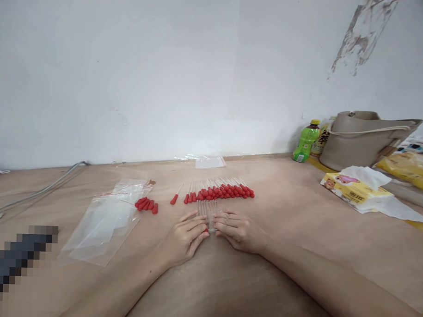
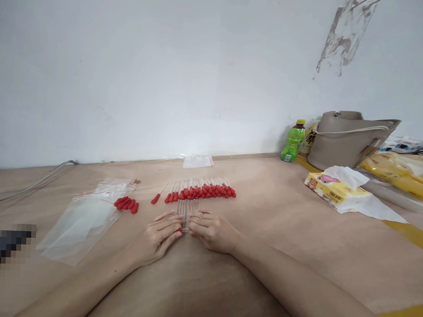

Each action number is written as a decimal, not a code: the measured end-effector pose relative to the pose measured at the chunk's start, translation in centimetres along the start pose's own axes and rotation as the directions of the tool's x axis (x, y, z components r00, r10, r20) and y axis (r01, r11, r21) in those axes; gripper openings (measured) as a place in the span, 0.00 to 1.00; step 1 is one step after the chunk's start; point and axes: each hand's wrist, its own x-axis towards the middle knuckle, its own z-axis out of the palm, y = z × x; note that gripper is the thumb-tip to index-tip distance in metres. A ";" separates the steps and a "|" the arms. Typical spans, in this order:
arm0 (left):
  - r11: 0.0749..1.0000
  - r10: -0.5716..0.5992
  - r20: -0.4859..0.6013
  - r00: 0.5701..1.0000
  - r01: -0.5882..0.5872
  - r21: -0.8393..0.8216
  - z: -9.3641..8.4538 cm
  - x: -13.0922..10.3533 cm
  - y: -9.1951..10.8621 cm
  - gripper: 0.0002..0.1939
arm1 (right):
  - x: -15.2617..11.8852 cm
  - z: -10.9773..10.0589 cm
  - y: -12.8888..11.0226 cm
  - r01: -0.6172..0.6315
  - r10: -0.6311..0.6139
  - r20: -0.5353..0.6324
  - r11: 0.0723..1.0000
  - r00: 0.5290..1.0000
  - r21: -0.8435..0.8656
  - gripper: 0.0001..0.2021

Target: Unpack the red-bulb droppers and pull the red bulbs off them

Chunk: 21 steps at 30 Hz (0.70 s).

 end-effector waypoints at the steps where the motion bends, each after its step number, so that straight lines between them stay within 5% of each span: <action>1: 1.000 -0.009 0.015 1.000 0.009 -0.010 -0.1 0.0 0.0 0.10 | 0.0 0.0 0.0 0.009 -0.009 -0.010 1.000 1.000 -0.007 0.07; 21: 0.998 0.048 -0.036 0.998 -0.050 -0.038 0.1 -0.6 -0.6 0.08 | -0.6 -0.1 0.6 0.020 -0.016 -0.030 0.990 0.999 0.142 0.12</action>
